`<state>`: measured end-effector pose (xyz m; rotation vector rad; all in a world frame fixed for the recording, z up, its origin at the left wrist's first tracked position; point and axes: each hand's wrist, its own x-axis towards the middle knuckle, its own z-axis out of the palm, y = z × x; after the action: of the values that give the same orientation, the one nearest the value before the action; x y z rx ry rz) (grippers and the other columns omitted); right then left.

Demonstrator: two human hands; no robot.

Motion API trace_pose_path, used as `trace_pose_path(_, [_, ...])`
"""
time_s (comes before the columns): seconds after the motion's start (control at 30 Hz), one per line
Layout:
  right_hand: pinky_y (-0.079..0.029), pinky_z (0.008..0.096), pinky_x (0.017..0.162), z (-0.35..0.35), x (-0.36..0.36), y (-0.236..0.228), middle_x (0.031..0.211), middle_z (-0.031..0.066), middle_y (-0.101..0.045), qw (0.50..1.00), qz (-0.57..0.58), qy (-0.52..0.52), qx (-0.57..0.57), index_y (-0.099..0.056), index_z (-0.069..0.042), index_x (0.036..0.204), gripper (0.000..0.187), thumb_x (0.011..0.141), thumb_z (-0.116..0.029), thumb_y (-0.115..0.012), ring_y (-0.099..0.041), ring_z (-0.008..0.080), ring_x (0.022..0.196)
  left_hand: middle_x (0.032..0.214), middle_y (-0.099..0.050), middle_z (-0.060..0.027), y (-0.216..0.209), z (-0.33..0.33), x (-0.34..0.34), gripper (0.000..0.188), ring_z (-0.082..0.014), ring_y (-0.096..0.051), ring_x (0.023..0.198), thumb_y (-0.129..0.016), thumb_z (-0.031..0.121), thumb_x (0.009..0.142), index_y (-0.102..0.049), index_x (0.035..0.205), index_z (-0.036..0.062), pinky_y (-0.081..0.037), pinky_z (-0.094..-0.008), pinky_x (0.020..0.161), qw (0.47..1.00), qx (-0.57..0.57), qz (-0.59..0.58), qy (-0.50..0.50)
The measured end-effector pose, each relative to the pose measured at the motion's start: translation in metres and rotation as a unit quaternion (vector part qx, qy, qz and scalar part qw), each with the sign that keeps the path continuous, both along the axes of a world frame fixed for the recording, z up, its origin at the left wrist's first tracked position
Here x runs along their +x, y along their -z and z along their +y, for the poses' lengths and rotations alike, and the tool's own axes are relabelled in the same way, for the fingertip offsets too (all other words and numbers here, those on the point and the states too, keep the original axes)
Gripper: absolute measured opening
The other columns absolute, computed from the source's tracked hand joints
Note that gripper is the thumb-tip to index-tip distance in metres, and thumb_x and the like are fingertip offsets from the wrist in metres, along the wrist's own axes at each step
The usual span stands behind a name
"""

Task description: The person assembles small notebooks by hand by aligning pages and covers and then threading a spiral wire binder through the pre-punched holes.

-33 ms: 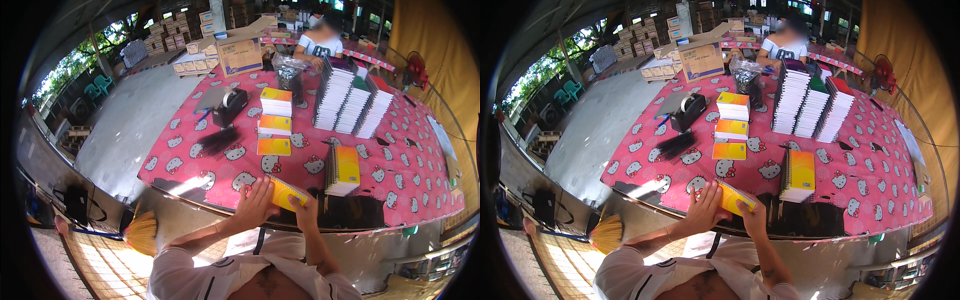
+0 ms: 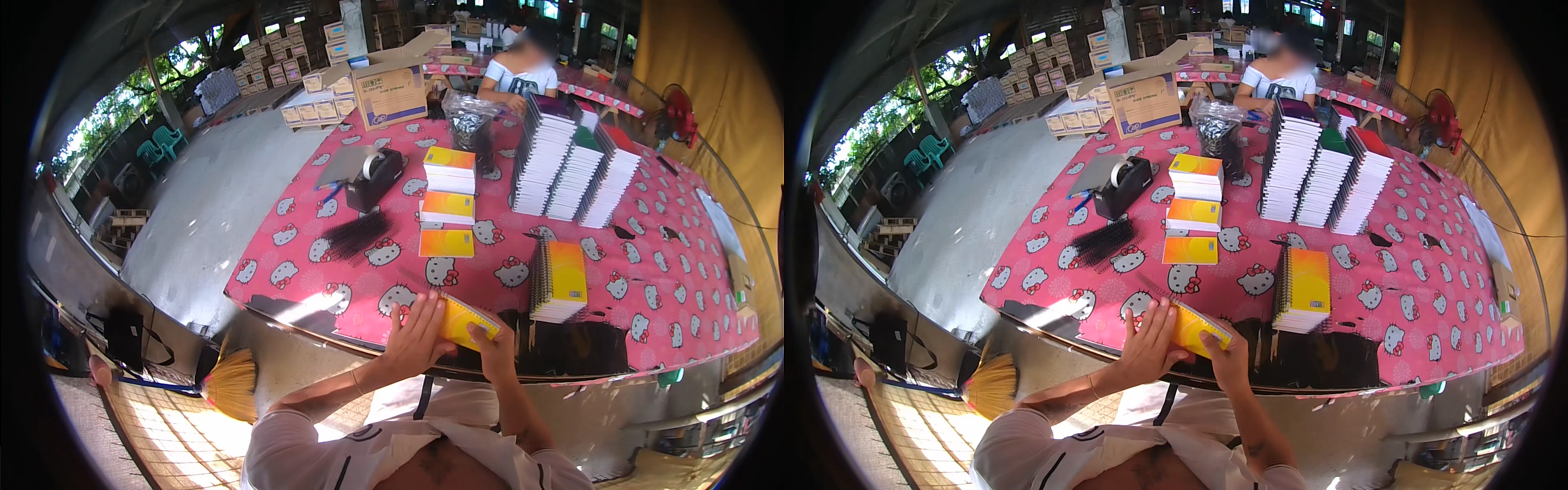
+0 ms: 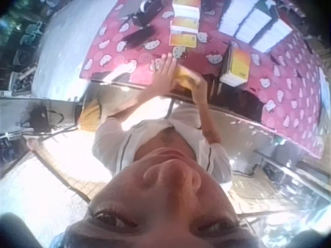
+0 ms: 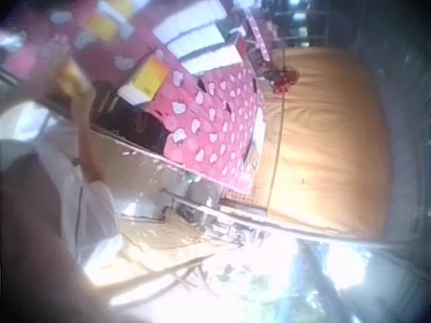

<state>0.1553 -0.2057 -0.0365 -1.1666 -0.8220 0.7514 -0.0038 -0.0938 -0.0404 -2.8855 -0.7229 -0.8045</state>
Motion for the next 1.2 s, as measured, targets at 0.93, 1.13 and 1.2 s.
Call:
trace_pose_path(0.93, [-0.051, 0.0245, 0.085, 0.012, 0.023, 0.035, 0.107, 0.0075, -0.071, 0.987, -0.088, -0.086, -0.099, -0.065, 0.004, 0.123, 0.031, 0.094, -0.008, -0.066, -0.063, 0.009, 0.095, 0.1, -0.069, -0.0008, -0.038, 0.05, 0.002, 0.022, -0.0211, -0.066, 0.098, -0.071, 0.027, 0.089, -0.068, 0.107, 0.0146, -0.016, -0.06, 0.116, 0.982, -0.12, -0.028, 0.141])
trace_pose_path(1.13, [-0.051, 0.024, 0.084, 0.01, 0.025, 0.03, 0.105, 0.0068, -0.071, 0.982, -0.106, -0.104, -0.116, -0.065, 0.004, 0.124, 0.031, 0.095, -0.008, -0.066, -0.062, 0.0087, 0.094, 0.104, -0.068, -0.0002, -0.024, 0.059, -0.004, 0.021, -0.021, -0.065, 0.099, -0.07, 0.029, 0.09, -0.068, 0.106, 0.0155, -0.016, -0.0626, 0.115, 0.98, -0.115, -0.024, 0.16])
trace_pose_path(1.2, [-0.051, 0.024, 0.084, 0.009, 0.025, 0.028, 0.105, 0.0065, -0.071, 0.98, -0.121, -0.1, -0.126, -0.065, 0.004, 0.124, 0.032, 0.095, -0.009, -0.066, -0.062, 0.0085, 0.094, 0.105, -0.068, 0.0012, -0.02, 0.059, -0.003, 0.022, -0.0199, -0.064, 0.104, -0.068, 0.03, 0.091, -0.069, 0.107, 0.0154, -0.013, -0.0625, 0.116, 0.984, -0.113, 0.016, 0.136])
